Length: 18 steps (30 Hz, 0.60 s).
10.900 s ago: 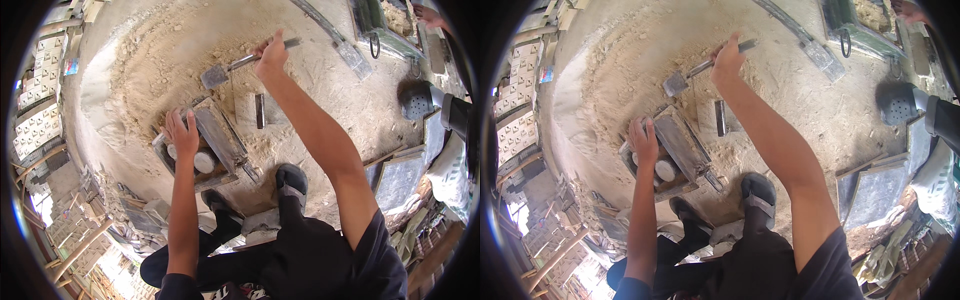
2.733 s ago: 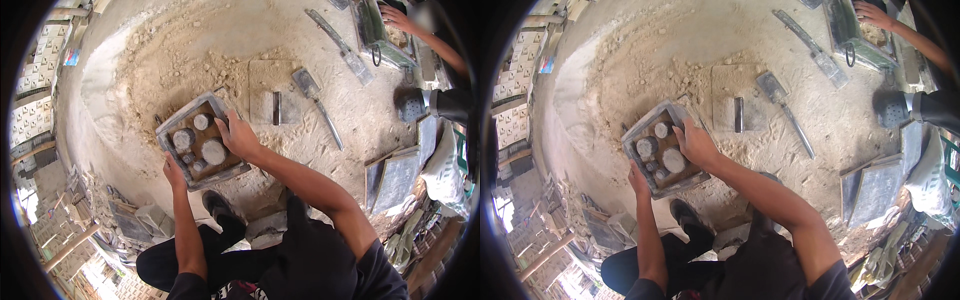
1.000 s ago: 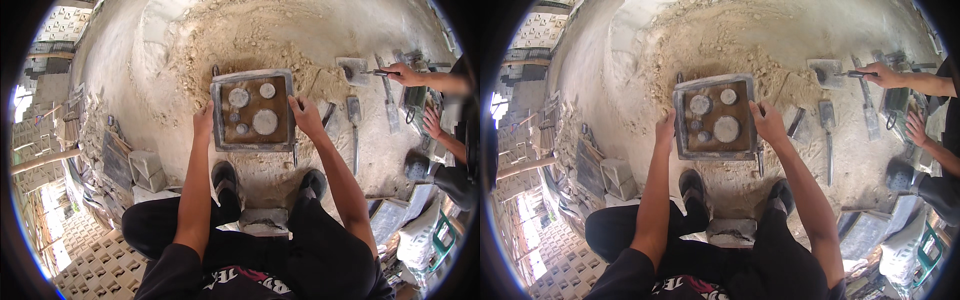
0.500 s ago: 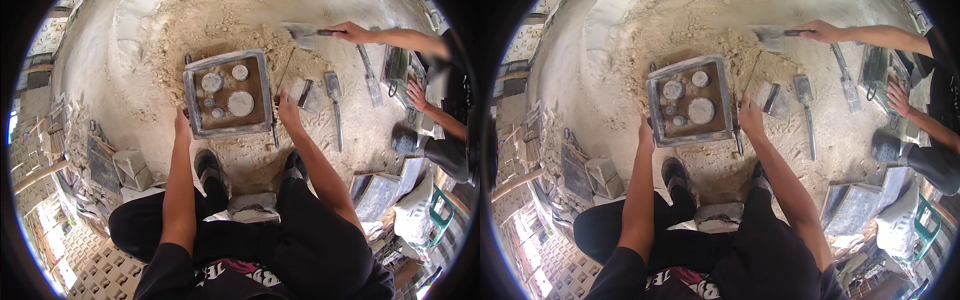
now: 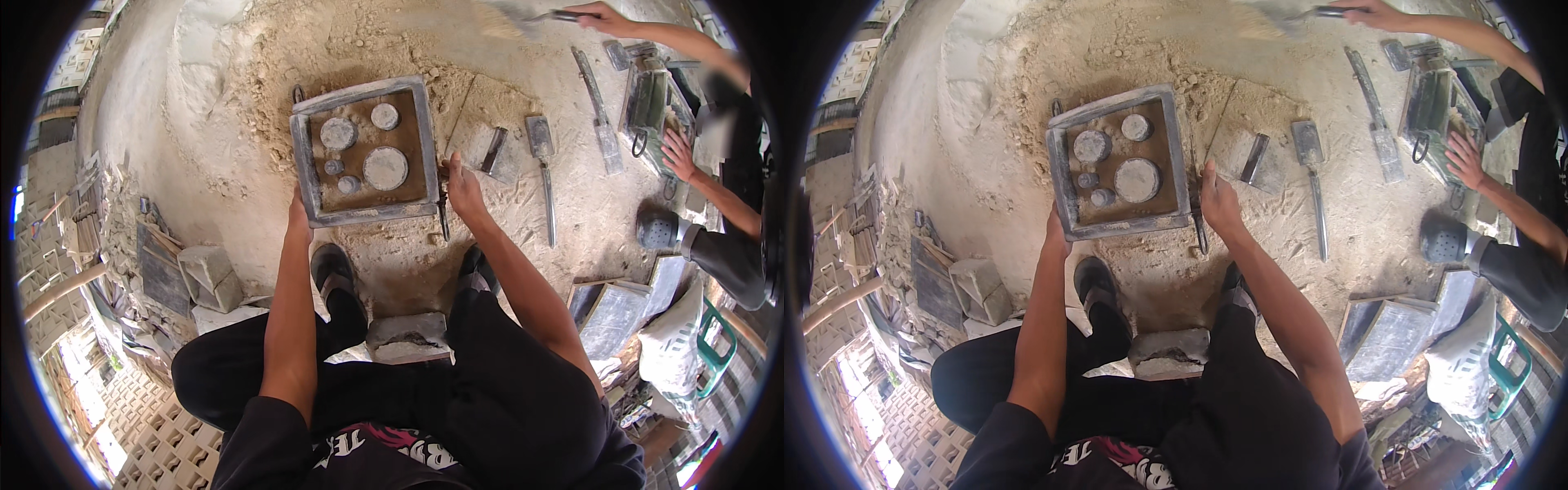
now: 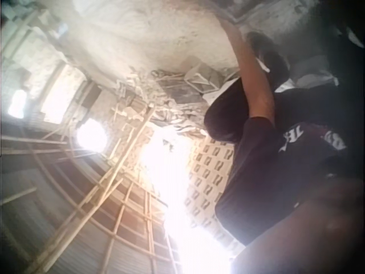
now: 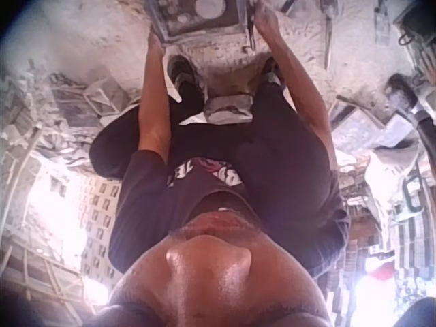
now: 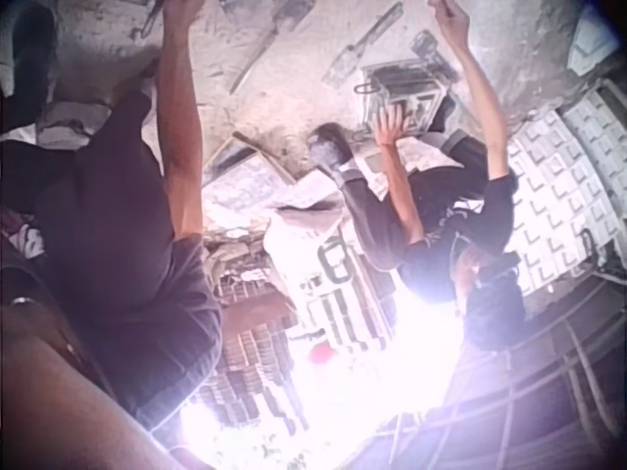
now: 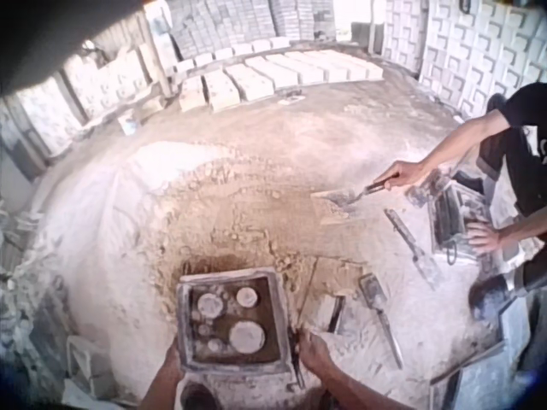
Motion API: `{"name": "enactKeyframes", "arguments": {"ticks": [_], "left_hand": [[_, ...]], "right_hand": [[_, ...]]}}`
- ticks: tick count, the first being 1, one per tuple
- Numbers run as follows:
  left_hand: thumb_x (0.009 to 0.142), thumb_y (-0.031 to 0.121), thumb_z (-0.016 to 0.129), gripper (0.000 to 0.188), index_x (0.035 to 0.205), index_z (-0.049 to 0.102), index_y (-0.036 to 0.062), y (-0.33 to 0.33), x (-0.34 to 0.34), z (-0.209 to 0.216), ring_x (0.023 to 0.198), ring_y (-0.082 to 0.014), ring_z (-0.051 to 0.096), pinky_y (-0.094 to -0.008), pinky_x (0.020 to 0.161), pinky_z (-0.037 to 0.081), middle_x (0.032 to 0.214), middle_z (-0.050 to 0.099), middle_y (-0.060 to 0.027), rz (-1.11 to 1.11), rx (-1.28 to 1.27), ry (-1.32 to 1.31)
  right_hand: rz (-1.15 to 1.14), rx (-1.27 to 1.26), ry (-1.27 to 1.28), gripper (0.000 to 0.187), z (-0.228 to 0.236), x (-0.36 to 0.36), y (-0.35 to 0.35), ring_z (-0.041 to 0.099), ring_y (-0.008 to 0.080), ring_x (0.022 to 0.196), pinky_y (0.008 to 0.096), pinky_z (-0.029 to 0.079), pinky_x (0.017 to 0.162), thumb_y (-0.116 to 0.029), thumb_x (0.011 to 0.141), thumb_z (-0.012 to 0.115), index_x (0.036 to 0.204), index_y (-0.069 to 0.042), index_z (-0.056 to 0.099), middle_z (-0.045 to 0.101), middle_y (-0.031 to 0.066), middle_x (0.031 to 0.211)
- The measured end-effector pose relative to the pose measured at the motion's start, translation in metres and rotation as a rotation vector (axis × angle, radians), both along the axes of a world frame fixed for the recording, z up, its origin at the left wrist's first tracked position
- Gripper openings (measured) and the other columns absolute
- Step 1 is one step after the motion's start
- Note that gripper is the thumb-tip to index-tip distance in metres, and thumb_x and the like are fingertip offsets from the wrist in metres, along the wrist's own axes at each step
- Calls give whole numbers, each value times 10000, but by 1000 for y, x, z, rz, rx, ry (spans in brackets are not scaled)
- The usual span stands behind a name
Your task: The person prepares a mold by filling it with a mixture and then uses a metal rod to compress and level the material within the circular patterns of the mold.
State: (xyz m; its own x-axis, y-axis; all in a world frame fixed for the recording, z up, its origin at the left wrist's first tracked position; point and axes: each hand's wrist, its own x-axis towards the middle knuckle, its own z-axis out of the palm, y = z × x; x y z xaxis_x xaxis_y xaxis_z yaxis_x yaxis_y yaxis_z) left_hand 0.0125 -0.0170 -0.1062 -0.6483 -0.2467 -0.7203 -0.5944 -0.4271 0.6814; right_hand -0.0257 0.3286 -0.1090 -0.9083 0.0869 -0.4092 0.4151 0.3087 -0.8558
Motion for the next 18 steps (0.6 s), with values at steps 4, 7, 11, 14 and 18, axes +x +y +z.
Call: {"name": "enactKeyframes", "arguments": {"ticks": [4, 7, 11, 14, 18], "left_hand": [[1031, 428, 310, 519, 1420, 410, 98, -1, 0, 0, 1224, -229, 519, -370, 1046, 412, 1340, 542, -63, -9, -28, -24], [1030, 413, 323, 507, 1418, 414, 99, -7, -2, -1, 1215, -224, 525, -365, 1034, 420, 1321, 555, -60, -31, 21, -33], [1029, 452, 301, 591, 1445, 375, 39, -7, -1, -2, 1291, -244, 473, -354, 1091, 358, 1410, 497, -105, -52, 17, -28], [1030, 463, 283, 605, 1451, 362, 36, -11, -1, 1, 1293, -250, 471, -360, 1094, 357, 1411, 495, -107, -103, 9, -8], [1031, 478, 241, 617, 1445, 365, 36, -4, -17, 16, 1260, -278, 498, -388, 1066, 403, 1384, 509, -134, -110, 51, 31]], "right_hand": [[27, 0, -45, 821, 1, -3, 1, 550, 509, 1055, 483, 407, 918, -615, 991, 185, 1008, 83, 616, 610, 354, 996], [51, 18, -69, 823, 7, -7, -1, 553, 506, 1047, 482, 408, 915, -617, 990, 184, 1009, 84, 615, 612, 350, 989], [84, 59, -84, 808, 27, -30, -1, 557, 509, 1020, 483, 414, 902, -607, 994, 184, 994, 77, 613, 613, 345, 979], [75, 78, 9, 782, 52, -64, -11, 561, 512, 975, 502, 419, 874, -588, 1002, 188, 948, 71, 607, 607, 346, 960], [75, 105, 167, 738, 64, -106, -24, 560, 494, 938, 502, 425, 844, -545, 1018, 195, 910, 69, 591, 603, 324, 934]]}}
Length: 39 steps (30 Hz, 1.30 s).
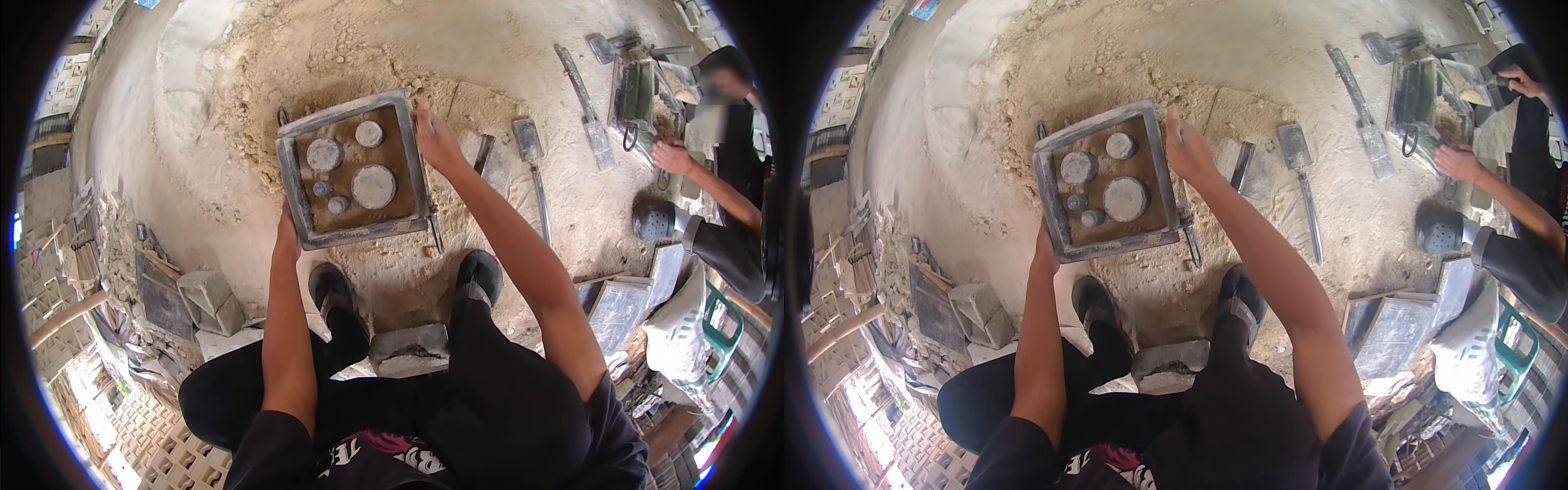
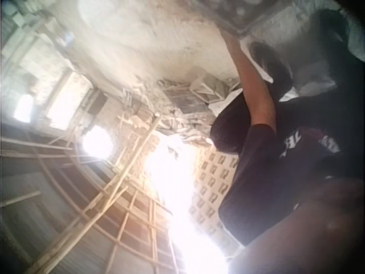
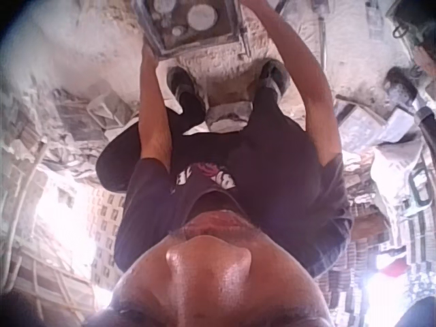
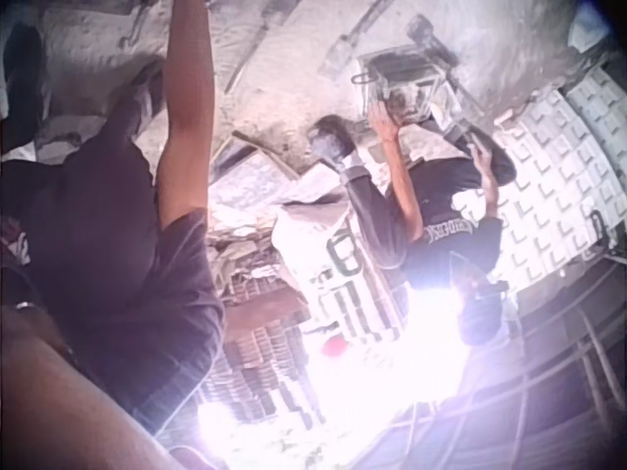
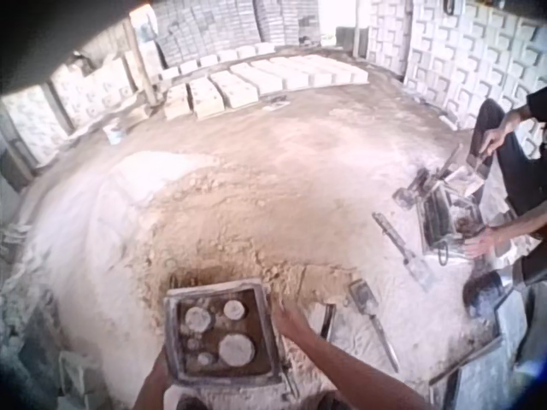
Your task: The person prepares a mold by filling it with a mixture and then uses a metal rod to compress and level the material within the circular patterns of the mold.
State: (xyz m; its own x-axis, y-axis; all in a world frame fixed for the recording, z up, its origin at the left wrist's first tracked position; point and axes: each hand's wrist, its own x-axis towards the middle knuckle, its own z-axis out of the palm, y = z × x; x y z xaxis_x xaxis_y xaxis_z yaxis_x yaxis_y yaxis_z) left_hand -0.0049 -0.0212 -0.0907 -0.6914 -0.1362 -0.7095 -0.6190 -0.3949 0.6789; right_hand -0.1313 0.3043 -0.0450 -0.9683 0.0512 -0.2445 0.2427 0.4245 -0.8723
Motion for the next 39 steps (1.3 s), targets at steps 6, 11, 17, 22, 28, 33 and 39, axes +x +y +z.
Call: {"name": "enactKeyframes", "arguments": {"ticks": [6, 11, 17, 22, 28, 33, 39], "left_hand": [[1025, 509, 189, 634, 1390, 426, 48, 27, -38, 45, 1138, -292, 589, -425, 970, 498, 1292, 559, -169, 23, 105, -33], [1012, 541, 187, 666, 1394, 427, 52, 24, -39, 35, 1128, -293, 594, -422, 974, 496, 1293, 562, -160, -4, 120, 28], [1012, 501, 216, 624, 1390, 435, 56, 19, -38, 28, 1130, -292, 594, -418, 987, 482, 1290, 570, -151, 38, 169, 44], [1003, 450, 242, 563, 1321, 494, 59, 21, -37, 35, 1089, -270, 611, -406, 956, 497, 1221, 610, -143, -37, -13, -14], [995, 437, 250, 531, 1246, 545, 73, 34, -18, 25, 969, -252, 642, -377, 873, 532, 1099, 647, -113, 7, 27, -91], [998, 462, 251, 529, 1187, 565, 81, 40, 1, 24, 933, -253, 645, -400, 799, 557, 1025, 645, -111, -10, 79, -83], [1007, 466, 322, 576, 1290, 538, 13, 14, -3, 8, 1104, -301, 594, -389, 968, 453, 1198, 613, -164, 35, -302, 19]], "right_hand": [[155, 33, 104, 629, -23, -40, 5, 557, 456, 986, 485, 429, 879, -461, 1037, 243, 952, 36, 619, 621, 275, 988], [305, 78, 640, 432, -58, -52, -1, 552, 430, 1010, 476, 430, 912, -317, 1036, 330, 1034, -6, 629, 620, 253, 1031], [370, 165, 655, 365, -66, -57, 6, 551, 423, 1017, 469, 431, 935, -249, 1023, 350, 1051, -10, 624, 627, 244, 1024], [374, 196, 610, 332, -67, -68, -1, 564, 424, 963, 484, 438, 893, -215, 1014, 356, 998, -17, 622, 633, 236, 933], [432, 228, 677, 236, -54, -36, 30, 571, 427, 822, 494, 450, 738, -184, 976, 445, 908, -23, 604, 612, 219, 822], [331, 128, 695, 197, -68, -13, 36, 583, 412, 827, 490, 454, 719, -179, 947, 514, 869, -29, 616, 621, 214, 828], [166, 245, 701, 216, -34, -8, 34, 644, 350, 772, 419, 508, 694, -223, 920, 576, 955, -40, 684, 667, 170, 844]]}}
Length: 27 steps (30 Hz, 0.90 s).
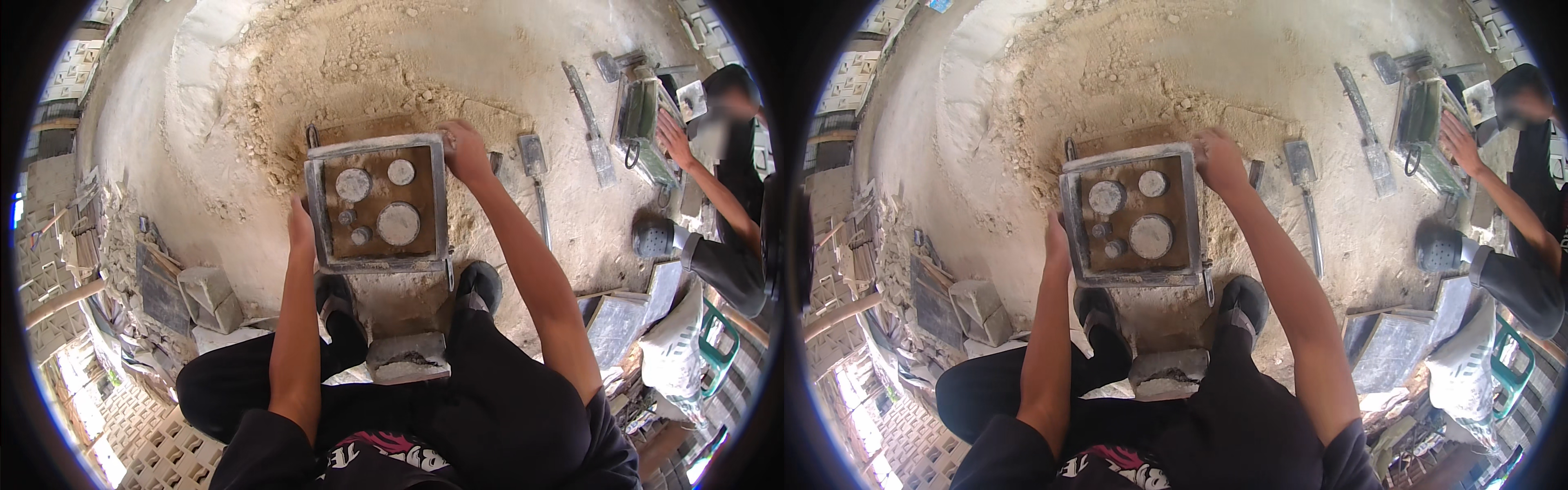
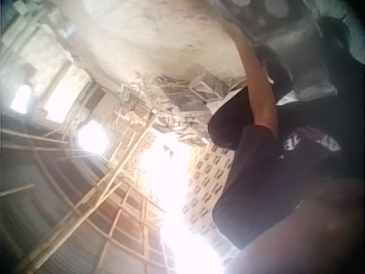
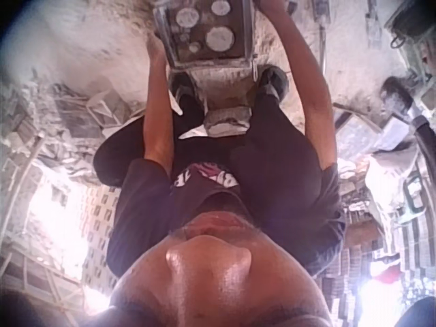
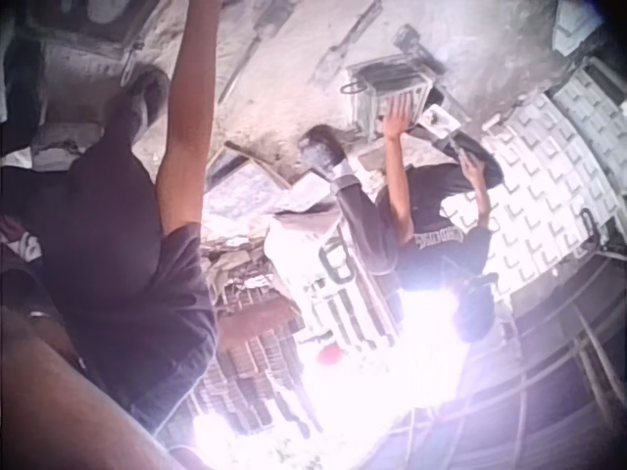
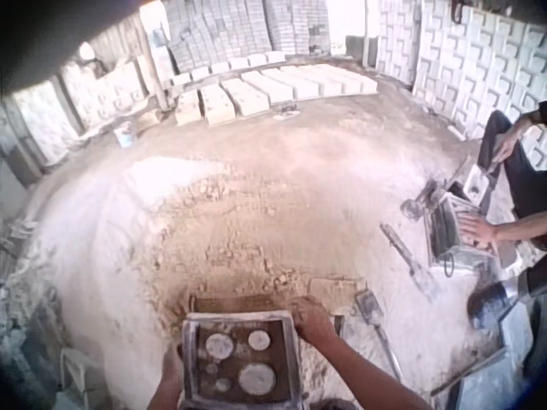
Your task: The person prepares a mold by filling it with a mixture and then uses a metal rod to compress and level the material within the circular patterns of the mold.
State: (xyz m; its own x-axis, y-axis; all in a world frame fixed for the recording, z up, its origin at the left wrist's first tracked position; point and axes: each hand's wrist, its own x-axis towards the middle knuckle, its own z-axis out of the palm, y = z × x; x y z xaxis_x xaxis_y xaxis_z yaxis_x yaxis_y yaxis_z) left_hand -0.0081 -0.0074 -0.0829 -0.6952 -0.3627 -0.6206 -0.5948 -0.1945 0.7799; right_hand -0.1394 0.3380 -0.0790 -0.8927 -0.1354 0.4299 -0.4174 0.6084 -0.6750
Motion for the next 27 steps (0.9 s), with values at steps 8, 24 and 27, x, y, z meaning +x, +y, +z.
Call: {"name": "enactKeyframes", "arguments": {"ticks": [8, 24, 27], "left_hand": [[983, 411, 460, 516, 1315, 492, 18, 145, -80, 90, 1329, -336, 399, -485, 1122, 261, 1374, 472, -187, -659, -1002, 721], [961, 501, 469, 565, 1339, 448, 81, 171, -81, 63, 1296, -313, 402, -566, 1117, 204, 1345, 473, -134, -881, -1465, 627], [949, 524, 482, 574, 1311, 473, 78, 174, -84, 63, 1261, -319, 436, -569, 1102, 233, 1309, 502, -130, -859, -1487, 650]], "right_hand": [[-335, -91, -481, 176, 65, 48, 64, 640, 224, 688, 311, 498, 627, -186, 851, 717, 914, -24, 693, 638, 126, 754], [-328, -70, -965, 496, 39, 59, 101, 660, 365, 717, 441, 503, 640, -461, 925, 588, 842, 28, 582, 655, 215, 744], [-225, 263, -749, 503, 64, 81, 119, 647, 378, 706, 461, 501, 655, -469, 942, 561, 832, 20, 589, 651, 212, 731]]}}
